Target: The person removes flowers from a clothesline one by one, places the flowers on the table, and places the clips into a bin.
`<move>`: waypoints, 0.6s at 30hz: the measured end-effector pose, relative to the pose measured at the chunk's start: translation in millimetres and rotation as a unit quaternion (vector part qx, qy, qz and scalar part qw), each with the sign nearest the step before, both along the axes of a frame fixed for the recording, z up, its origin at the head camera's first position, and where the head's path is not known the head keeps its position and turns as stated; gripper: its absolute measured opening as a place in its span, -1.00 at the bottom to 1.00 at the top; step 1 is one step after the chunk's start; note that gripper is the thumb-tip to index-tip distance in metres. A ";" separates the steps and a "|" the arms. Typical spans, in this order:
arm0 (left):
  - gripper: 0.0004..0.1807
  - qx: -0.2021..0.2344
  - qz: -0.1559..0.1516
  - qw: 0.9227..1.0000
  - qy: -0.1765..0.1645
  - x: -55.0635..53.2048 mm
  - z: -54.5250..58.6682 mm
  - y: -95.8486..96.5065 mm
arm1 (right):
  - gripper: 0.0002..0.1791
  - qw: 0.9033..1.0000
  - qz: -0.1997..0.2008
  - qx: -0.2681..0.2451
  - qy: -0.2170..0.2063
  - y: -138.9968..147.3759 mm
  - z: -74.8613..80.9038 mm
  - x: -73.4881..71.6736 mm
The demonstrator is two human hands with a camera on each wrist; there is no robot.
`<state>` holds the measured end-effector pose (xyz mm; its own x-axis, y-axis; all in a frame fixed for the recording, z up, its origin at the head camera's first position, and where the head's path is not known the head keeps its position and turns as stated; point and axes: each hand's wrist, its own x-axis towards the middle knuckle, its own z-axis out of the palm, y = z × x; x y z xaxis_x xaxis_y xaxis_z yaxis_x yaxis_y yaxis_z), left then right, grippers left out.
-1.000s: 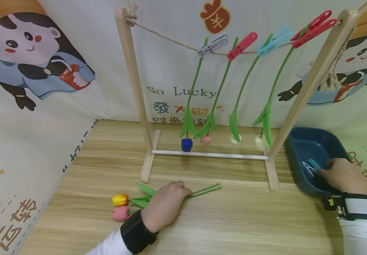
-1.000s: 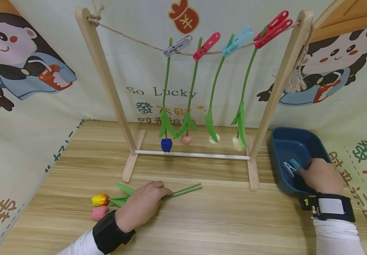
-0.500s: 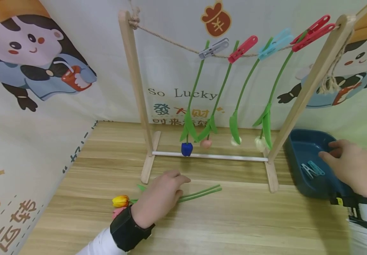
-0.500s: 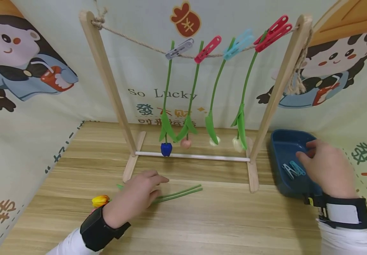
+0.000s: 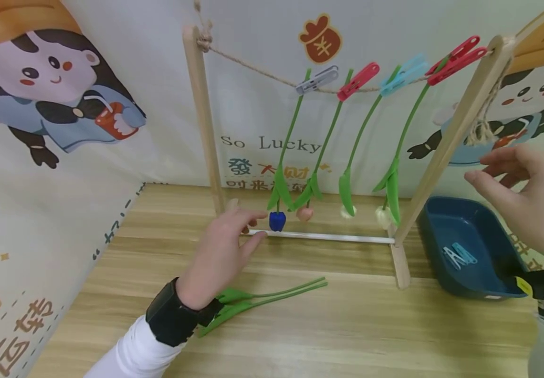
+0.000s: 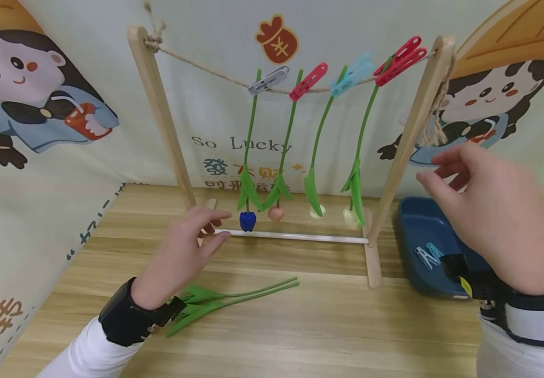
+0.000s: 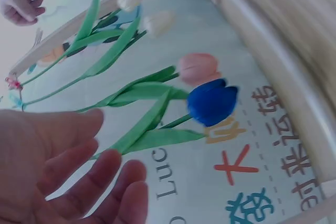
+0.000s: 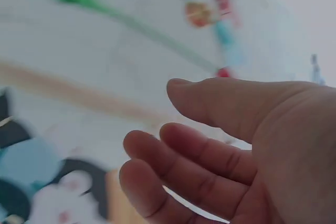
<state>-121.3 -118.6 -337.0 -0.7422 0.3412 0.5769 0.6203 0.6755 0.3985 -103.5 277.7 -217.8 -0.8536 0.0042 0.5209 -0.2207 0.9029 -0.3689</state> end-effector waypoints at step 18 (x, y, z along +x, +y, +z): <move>-0.35 0.186 -0.020 0.982 0.016 -45.0 48.3 25.7 | -0.52 0.967 0.142 0.172 0.121 -98.7 100.6 -31.2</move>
